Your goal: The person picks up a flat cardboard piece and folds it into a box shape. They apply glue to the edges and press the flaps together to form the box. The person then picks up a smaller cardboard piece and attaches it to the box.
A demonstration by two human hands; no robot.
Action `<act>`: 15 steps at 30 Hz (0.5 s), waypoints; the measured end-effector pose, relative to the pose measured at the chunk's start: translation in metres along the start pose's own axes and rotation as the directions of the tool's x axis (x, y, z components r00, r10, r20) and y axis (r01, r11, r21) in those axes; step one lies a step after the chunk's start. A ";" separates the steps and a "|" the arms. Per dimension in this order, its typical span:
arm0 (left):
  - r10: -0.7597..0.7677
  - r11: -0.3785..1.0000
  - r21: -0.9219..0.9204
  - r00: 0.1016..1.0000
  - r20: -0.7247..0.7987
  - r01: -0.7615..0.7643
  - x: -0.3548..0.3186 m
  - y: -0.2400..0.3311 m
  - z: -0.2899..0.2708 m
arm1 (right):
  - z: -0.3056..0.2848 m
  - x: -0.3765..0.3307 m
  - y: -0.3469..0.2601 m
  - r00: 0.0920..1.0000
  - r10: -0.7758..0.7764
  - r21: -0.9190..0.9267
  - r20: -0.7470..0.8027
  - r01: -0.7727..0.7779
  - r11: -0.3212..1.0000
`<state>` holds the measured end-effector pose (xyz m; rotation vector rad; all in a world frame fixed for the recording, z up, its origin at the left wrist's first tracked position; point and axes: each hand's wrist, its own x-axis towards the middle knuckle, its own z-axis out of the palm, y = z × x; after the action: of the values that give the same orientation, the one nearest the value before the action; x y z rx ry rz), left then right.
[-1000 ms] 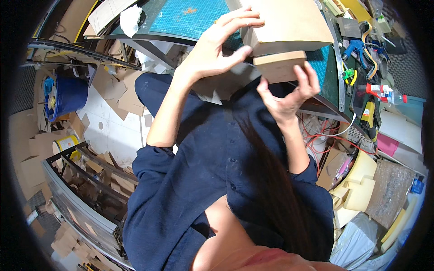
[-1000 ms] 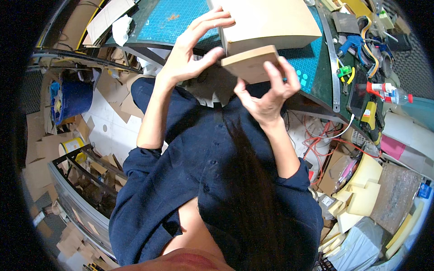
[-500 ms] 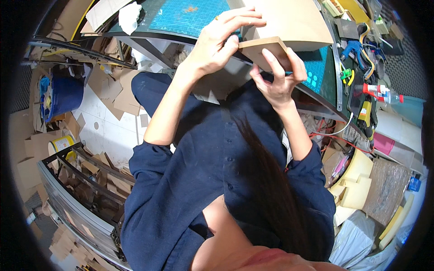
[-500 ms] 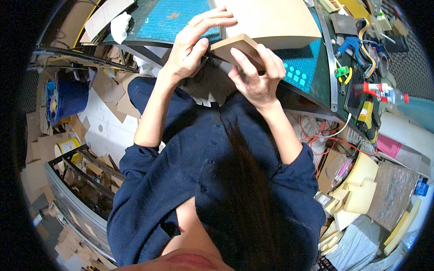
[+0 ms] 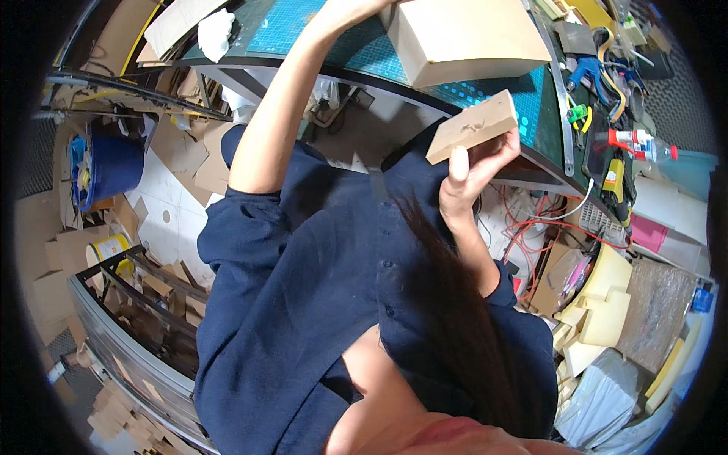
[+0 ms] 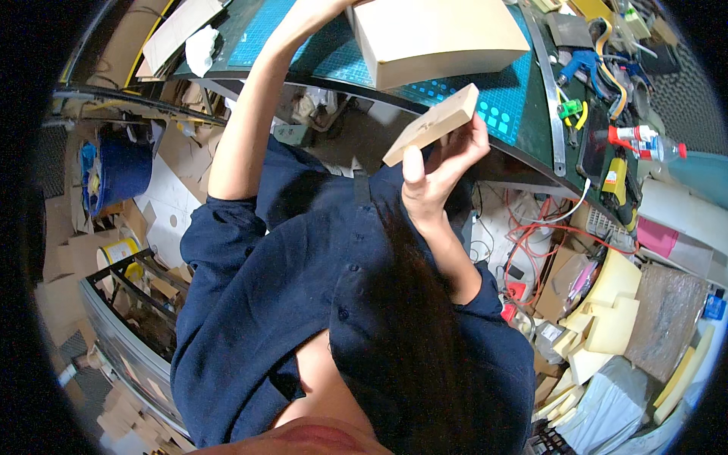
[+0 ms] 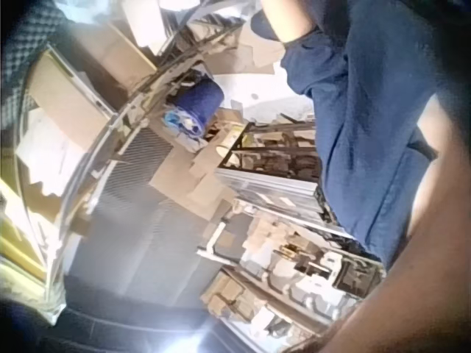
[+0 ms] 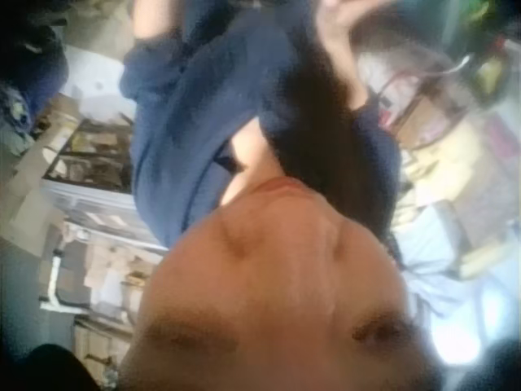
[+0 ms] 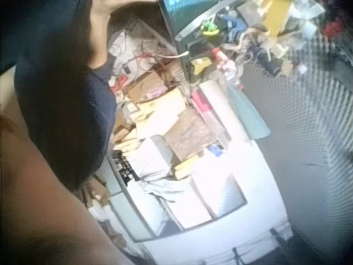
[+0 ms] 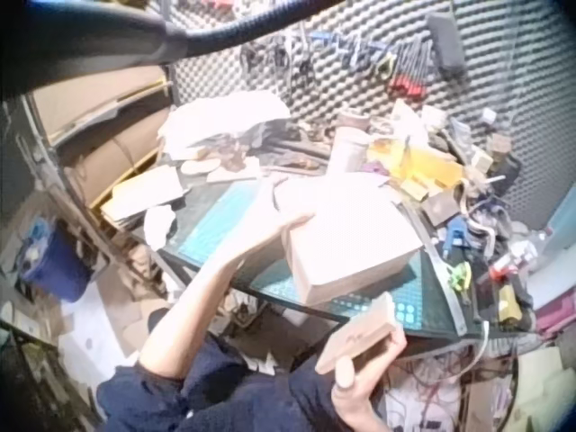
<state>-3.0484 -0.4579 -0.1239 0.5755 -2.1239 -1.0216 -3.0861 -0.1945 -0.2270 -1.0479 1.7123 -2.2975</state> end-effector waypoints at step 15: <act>-0.087 0.982 -0.185 0.950 -0.300 0.032 -0.086 0.016 0.051 | -0.007 0.000 -0.029 0.995 0.078 -0.040 -0.056 -0.080 0.996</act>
<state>-3.0317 -0.3678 -0.1684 0.6667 -1.7326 -1.0668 -3.0812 -0.1777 -0.2021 -0.9153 1.7959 -2.2711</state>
